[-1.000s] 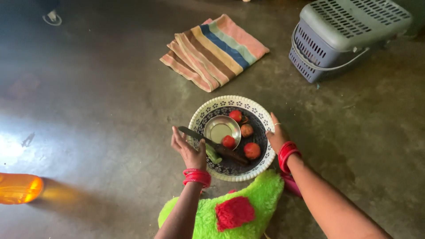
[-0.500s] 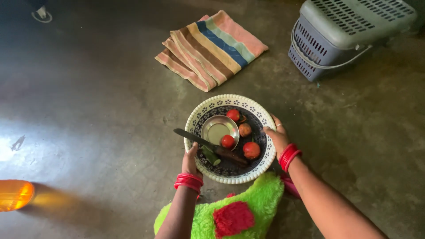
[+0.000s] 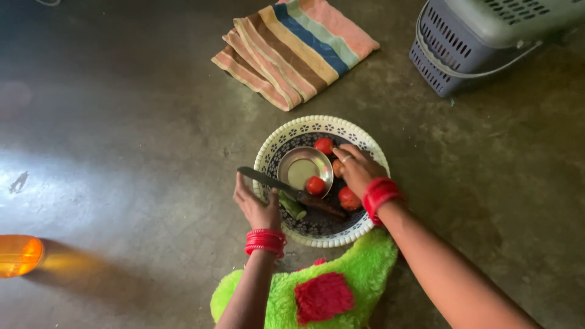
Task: Arranging pillows on a bed and then sorting vegetables into a basket on the floor.
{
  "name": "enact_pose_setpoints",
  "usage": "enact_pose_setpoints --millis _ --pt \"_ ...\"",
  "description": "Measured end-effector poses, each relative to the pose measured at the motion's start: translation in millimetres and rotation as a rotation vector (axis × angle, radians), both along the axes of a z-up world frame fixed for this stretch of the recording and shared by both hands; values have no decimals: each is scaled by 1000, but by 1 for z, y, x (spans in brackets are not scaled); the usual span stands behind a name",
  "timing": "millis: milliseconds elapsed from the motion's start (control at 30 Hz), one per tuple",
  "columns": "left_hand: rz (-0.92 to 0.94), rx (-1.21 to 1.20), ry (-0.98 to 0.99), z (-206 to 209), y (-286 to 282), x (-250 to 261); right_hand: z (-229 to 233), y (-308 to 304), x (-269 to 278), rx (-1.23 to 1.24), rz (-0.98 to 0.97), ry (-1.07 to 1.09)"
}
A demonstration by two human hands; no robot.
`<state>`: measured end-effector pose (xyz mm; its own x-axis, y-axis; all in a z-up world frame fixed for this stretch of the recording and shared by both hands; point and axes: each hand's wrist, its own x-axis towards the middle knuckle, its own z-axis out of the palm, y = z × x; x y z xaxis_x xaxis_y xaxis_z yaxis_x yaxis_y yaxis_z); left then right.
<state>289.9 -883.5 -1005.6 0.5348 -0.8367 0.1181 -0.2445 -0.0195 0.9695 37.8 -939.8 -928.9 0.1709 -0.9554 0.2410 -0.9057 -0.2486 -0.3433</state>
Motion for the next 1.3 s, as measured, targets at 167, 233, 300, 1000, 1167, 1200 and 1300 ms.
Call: enact_pose_setpoints --millis 167,233,300,1000,1167,1200,1300 --pt "-158 -32 149 -11 -11 8 -26 2 -3 331 179 -153" --pt "-174 38 417 -19 -9 12 42 30 9 -102 150 190" --pt "-158 108 482 -42 -15 15 -4 31 -14 -214 -21 -115" --pt "-320 333 945 13 -34 -25 44 32 -57 -166 -222 -948" --pt "-171 376 1082 38 -25 -29 99 42 -37 -335 8 -591" --pt "-131 390 1073 40 -24 -29 106 44 -34 -382 38 -476" --pt "-77 412 1036 30 -23 -32 118 50 -32 -461 95 -250"
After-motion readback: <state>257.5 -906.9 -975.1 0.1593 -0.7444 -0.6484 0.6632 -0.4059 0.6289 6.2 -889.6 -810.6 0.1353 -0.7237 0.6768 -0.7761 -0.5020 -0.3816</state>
